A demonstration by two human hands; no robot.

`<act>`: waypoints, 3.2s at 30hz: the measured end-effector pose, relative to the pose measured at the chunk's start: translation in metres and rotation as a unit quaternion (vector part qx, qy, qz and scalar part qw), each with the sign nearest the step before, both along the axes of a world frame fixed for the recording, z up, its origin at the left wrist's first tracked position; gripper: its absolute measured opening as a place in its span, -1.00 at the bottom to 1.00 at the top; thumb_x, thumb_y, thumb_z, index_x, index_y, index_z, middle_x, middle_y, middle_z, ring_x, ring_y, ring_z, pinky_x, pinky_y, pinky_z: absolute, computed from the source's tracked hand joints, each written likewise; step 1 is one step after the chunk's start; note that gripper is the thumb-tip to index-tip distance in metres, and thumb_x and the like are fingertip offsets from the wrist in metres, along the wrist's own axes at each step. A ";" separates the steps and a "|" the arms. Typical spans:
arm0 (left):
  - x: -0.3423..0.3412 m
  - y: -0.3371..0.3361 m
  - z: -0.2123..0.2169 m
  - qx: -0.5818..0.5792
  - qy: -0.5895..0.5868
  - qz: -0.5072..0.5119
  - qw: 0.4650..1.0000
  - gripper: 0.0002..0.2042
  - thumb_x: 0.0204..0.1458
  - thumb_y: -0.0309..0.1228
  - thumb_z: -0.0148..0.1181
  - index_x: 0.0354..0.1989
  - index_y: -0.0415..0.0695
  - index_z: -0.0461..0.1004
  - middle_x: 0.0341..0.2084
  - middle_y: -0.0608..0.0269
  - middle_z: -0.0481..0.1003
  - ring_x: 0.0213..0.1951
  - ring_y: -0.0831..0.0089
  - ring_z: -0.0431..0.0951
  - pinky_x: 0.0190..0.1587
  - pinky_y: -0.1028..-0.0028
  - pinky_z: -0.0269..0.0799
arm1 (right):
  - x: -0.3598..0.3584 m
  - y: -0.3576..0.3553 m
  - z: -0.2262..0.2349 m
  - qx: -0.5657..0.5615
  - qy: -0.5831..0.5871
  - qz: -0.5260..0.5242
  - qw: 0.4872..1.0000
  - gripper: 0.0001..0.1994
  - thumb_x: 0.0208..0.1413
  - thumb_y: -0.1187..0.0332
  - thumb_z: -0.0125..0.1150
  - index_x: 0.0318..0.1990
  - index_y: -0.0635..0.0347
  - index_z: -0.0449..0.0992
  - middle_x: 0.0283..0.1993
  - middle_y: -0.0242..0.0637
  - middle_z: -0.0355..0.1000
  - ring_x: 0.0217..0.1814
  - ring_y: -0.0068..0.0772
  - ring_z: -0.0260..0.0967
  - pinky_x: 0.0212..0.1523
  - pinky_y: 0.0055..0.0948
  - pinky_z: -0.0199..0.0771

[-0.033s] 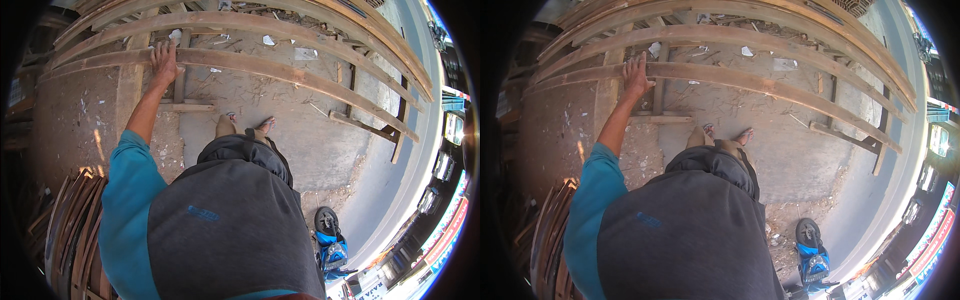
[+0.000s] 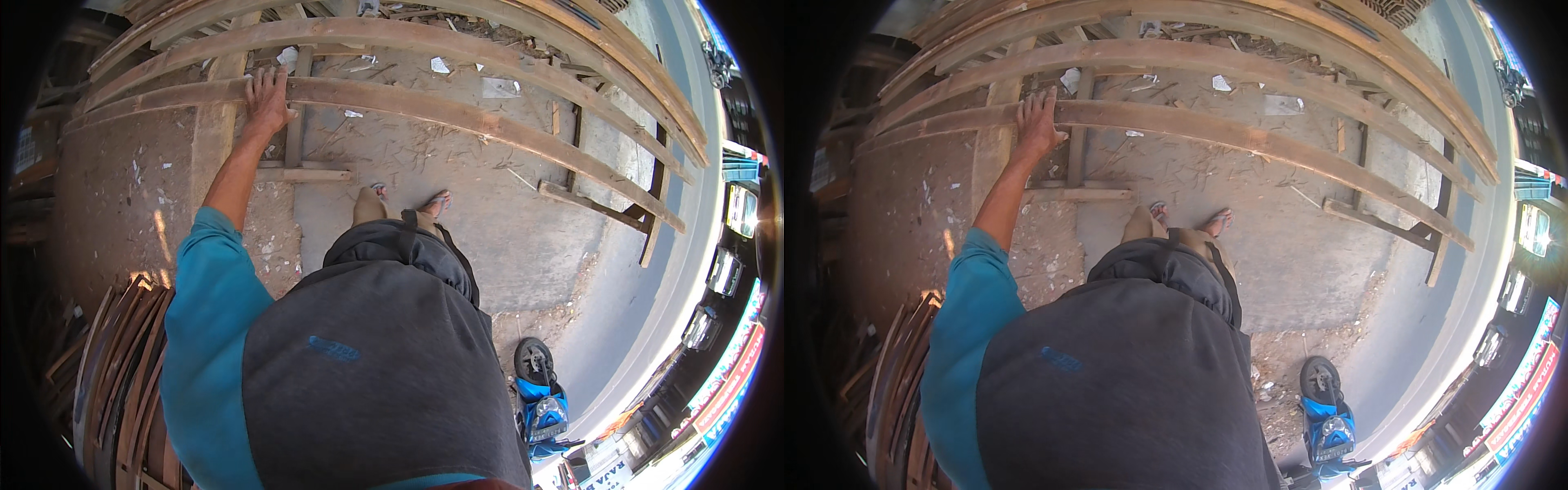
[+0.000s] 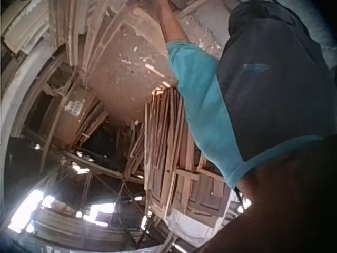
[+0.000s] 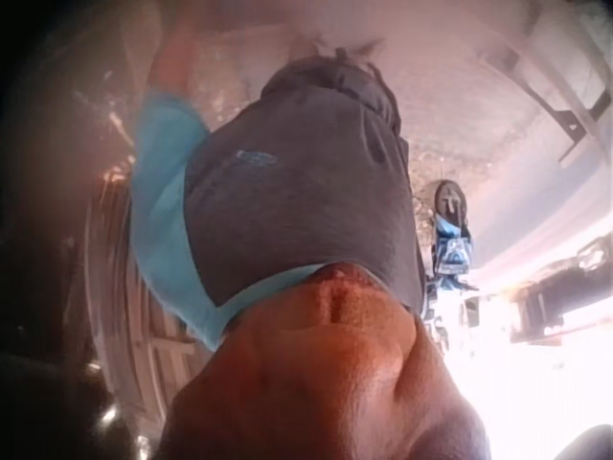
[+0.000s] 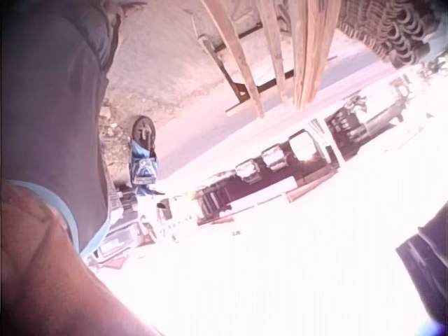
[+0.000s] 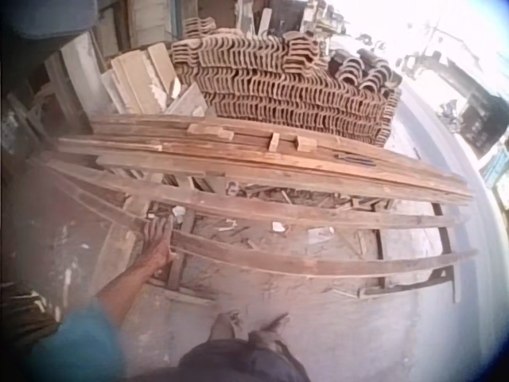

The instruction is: The person hammers a wooden beam into a frame on a workbench and then uses the claw of the hammer to pry a small piece of wood off the frame.

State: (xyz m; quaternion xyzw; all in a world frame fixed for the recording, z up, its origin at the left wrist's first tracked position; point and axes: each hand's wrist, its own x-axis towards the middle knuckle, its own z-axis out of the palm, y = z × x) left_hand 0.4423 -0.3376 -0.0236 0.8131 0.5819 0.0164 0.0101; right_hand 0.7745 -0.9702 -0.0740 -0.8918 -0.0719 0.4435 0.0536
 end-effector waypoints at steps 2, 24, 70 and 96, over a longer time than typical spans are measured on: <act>-0.011 0.015 -0.004 -0.086 0.033 -0.052 0.994 -0.03 -0.22 -0.25 0.57 0.42 -0.02 0.11 0.31 0.00 0.25 0.40 0.03 0.14 0.42 -0.02 -0.06 | -0.006 -0.001 0.002 0.008 0.005 -0.006 1.000 -0.48 0.19 0.00 0.18 -0.33 0.47 0.56 -0.38 0.14 0.55 -0.39 -0.01 0.57 -0.28 -0.15 0.51; -0.096 -0.112 0.037 -0.063 0.112 -0.048 0.991 -0.09 -0.13 -0.25 0.51 0.42 0.01 0.10 0.28 -0.08 0.27 0.35 -0.09 0.19 0.36 -0.01 0.08 | -0.068 -0.068 -0.013 0.040 0.019 -0.009 0.999 -0.45 0.18 -0.03 0.16 -0.32 0.48 0.58 -0.35 0.17 0.56 -0.32 0.07 0.58 -0.22 -0.11 0.52; -0.191 -0.001 0.017 -0.192 -0.060 -0.193 0.960 -0.30 -0.10 -0.24 0.51 0.21 -0.28 0.36 0.12 -0.12 0.42 0.20 -0.09 0.38 0.25 0.09 0.30 | -0.449 -0.073 -0.097 0.042 0.008 -0.161 0.986 -0.53 0.09 0.07 0.27 -0.24 0.47 0.63 -0.25 0.17 0.60 -0.17 0.08 0.60 -0.22 -0.08 0.51; -0.222 -0.098 0.015 -0.125 -0.092 -0.245 0.957 -0.08 -0.33 -0.28 0.62 0.32 0.00 0.28 0.10 0.06 0.32 0.19 0.01 0.30 0.22 0.00 0.21 | -0.377 -0.014 -0.056 0.061 -0.017 -0.171 0.983 -0.49 0.08 0.06 0.26 -0.30 0.53 0.61 -0.32 0.23 0.57 -0.22 0.05 0.60 -0.23 -0.08 0.50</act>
